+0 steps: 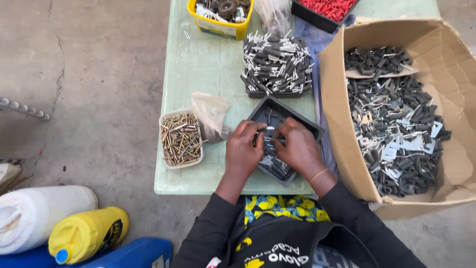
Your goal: Sorting small metal clips from a large cardboard box into a smaller black tray
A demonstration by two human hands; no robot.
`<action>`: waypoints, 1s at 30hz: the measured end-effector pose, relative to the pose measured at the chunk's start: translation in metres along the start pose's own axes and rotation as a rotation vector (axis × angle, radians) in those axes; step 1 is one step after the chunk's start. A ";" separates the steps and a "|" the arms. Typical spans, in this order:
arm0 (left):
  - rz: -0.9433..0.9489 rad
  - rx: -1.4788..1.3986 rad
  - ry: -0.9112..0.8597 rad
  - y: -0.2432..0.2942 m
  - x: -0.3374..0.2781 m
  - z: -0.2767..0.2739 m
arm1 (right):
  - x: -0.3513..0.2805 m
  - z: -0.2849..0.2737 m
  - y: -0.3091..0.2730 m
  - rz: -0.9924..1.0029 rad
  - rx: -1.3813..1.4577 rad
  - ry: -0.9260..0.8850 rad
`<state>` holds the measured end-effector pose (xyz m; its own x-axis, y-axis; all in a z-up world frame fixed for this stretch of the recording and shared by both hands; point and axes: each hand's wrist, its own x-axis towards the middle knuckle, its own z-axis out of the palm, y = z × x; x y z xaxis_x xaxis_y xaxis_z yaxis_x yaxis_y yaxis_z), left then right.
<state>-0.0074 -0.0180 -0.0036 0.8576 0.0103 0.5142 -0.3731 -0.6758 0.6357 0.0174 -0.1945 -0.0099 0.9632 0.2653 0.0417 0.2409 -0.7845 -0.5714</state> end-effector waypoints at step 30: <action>-0.001 0.010 -0.070 -0.004 0.001 0.002 | -0.014 -0.029 -0.034 -0.213 0.401 0.423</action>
